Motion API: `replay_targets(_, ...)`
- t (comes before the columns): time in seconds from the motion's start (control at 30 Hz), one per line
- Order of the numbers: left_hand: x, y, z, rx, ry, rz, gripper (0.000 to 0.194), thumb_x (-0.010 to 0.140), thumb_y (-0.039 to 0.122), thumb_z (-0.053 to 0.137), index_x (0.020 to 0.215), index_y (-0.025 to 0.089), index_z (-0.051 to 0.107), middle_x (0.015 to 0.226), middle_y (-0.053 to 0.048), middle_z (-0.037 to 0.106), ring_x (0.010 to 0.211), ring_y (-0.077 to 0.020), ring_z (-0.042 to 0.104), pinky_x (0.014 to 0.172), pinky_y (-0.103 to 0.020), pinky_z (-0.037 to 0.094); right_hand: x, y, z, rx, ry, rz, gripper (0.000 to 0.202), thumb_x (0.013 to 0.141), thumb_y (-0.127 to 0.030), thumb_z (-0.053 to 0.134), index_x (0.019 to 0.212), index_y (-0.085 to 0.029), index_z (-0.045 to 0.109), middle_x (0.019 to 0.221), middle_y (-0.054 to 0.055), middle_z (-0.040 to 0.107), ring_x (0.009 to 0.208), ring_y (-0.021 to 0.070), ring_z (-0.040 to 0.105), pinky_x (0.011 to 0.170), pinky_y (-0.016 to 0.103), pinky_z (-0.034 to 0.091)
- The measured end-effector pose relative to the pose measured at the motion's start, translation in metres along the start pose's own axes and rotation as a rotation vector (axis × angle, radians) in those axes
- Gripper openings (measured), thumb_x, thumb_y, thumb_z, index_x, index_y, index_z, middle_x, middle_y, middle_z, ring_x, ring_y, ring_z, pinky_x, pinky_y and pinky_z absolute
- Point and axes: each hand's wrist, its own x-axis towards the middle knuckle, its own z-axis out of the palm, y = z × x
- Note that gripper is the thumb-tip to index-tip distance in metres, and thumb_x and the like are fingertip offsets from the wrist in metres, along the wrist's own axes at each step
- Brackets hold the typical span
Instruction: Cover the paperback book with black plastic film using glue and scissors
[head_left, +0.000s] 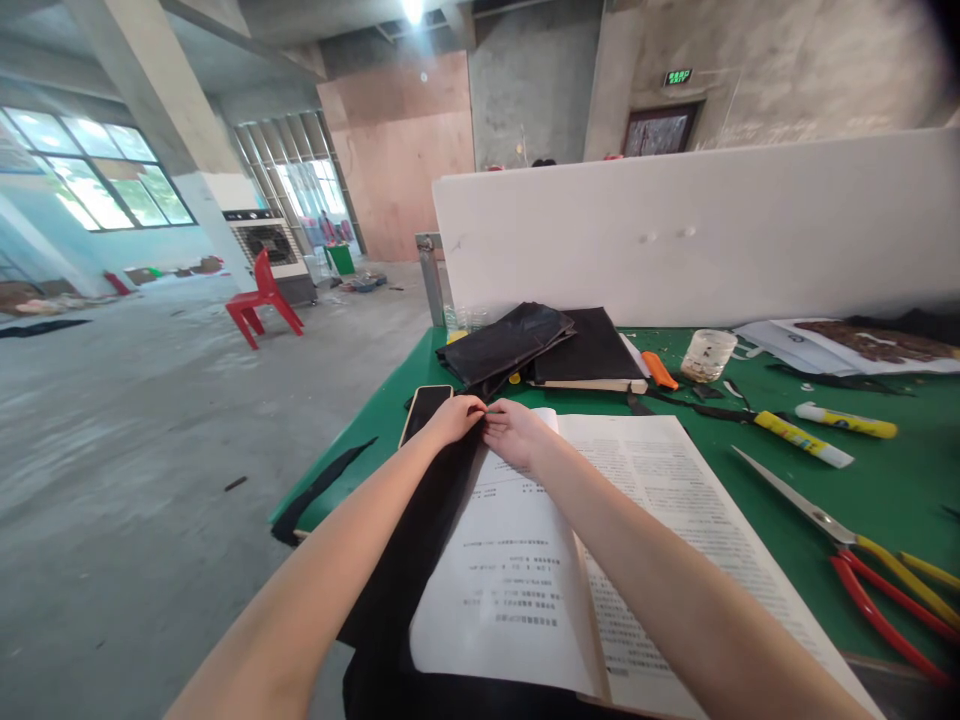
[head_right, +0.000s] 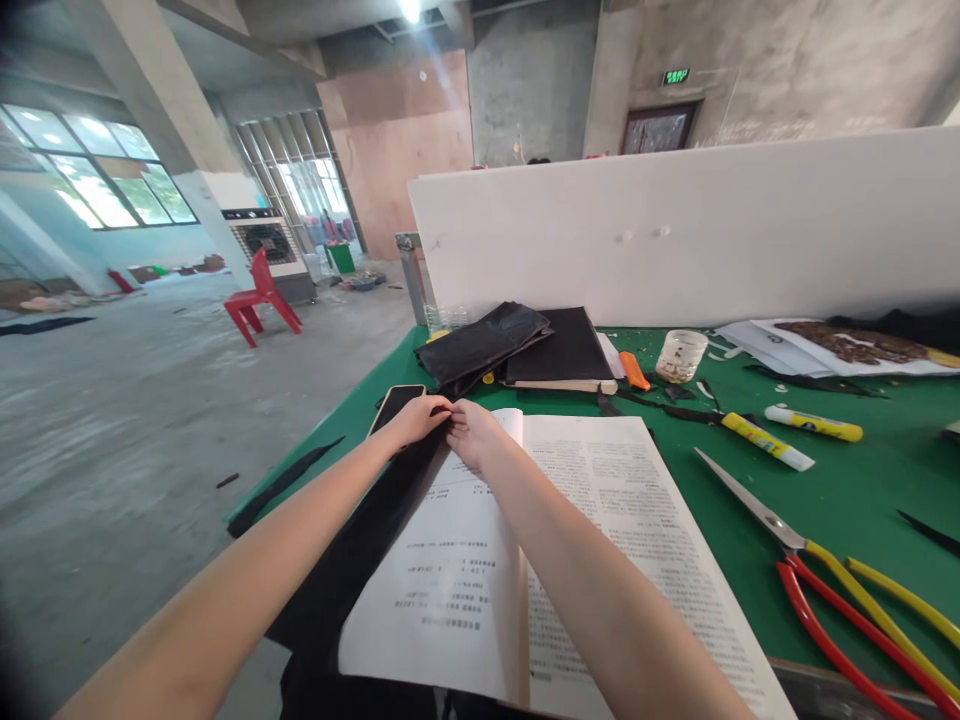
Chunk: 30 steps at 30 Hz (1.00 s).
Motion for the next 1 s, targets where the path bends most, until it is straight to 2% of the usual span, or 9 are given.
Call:
replay_targets(0.27, 0.003, 0.002, 0.000, -0.025, -0.039, -0.025, 0.023, 0.088, 0.035, 0.052, 0.094, 0.014, 0.062, 0.093, -0.005, 0.064, 0.085, -0.0161, 0.060, 0.081, -0.038, 0.048, 0.000, 0.007, -0.005, 0.067, 0.025, -0.047, 0.015, 0.087, -0.025, 0.052, 0.079, -0.012, 0.050, 0.079, 0.001, 0.054, 0.069, 0.0092, 0.054, 0.059, 0.021, 0.047)
replay_targets(0.4, 0.001, 0.004, 0.001, -0.041, -0.017, -0.063, 0.024, 0.088, 0.035, 0.053, 0.096, 0.015, 0.061, 0.098, -0.005, 0.063, 0.091, -0.0176, 0.059, 0.085, -0.040, 0.047, 0.001, 0.009, -0.006, 0.098, 0.000, -0.067, 0.006, 0.081, -0.017, 0.050, 0.076, -0.014, 0.048, 0.078, 0.002, 0.055, 0.072, 0.0095, 0.056, 0.061, 0.019, 0.047)
replay_targets(0.57, 0.004, 0.002, -0.002, -0.104, -0.011, -0.154, 0.023, 0.087, 0.035, 0.054, 0.095, 0.014, 0.061, 0.096, -0.005, 0.063, 0.089, -0.0172, 0.060, 0.084, -0.040, 0.047, 0.004, 0.014, -0.009, 0.142, -0.052, -0.084, 0.002, 0.075, -0.016, 0.048, 0.075, -0.017, 0.046, 0.076, 0.003, 0.055, 0.074, 0.0110, 0.058, 0.064, 0.020, 0.048)
replay_targets(0.7, 0.005, 0.000, -0.008, -0.214, -0.001, -0.228, 0.023, 0.086, 0.036, 0.056, 0.091, 0.014, 0.062, 0.092, -0.004, 0.064, 0.086, -0.0171, 0.061, 0.083, -0.039, 0.047, 0.005, 0.016, -0.012, 0.174, -0.088, -0.106, 0.005, 0.073, -0.016, 0.049, 0.076, -0.017, 0.046, 0.078, 0.002, 0.056, 0.074, 0.0114, 0.057, 0.066, 0.021, 0.048)
replay_targets(0.9, 0.000, -0.002, -0.018, -0.471, 0.109, -0.402, 0.033, 0.074, 0.039, 0.068, 0.095, 0.014, 0.064, 0.094, -0.006, 0.068, 0.090, -0.0202, 0.062, 0.084, -0.036, 0.046, 0.002, 0.014, -0.011, 0.196, -0.174, -0.099, 0.006, 0.073, -0.017, 0.048, 0.079, -0.016, 0.051, 0.076, 0.003, 0.056, 0.070, 0.0123, 0.056, 0.063, 0.023, 0.048)
replay_targets(1.0, -0.005, -0.003, -0.024, -0.623, 0.107, -0.477, 0.033, 0.079, 0.039, 0.063, 0.099, 0.012, 0.062, 0.094, -0.008, 0.068, 0.087, -0.0188, 0.063, 0.081, -0.035, 0.048, 0.000, 0.013, -0.011, 0.209, -0.191, -0.090, 0.004, 0.073, -0.018, 0.049, 0.077, -0.015, 0.051, 0.072, 0.003, 0.055, 0.068, 0.0120, 0.056, 0.062, 0.022, 0.048)
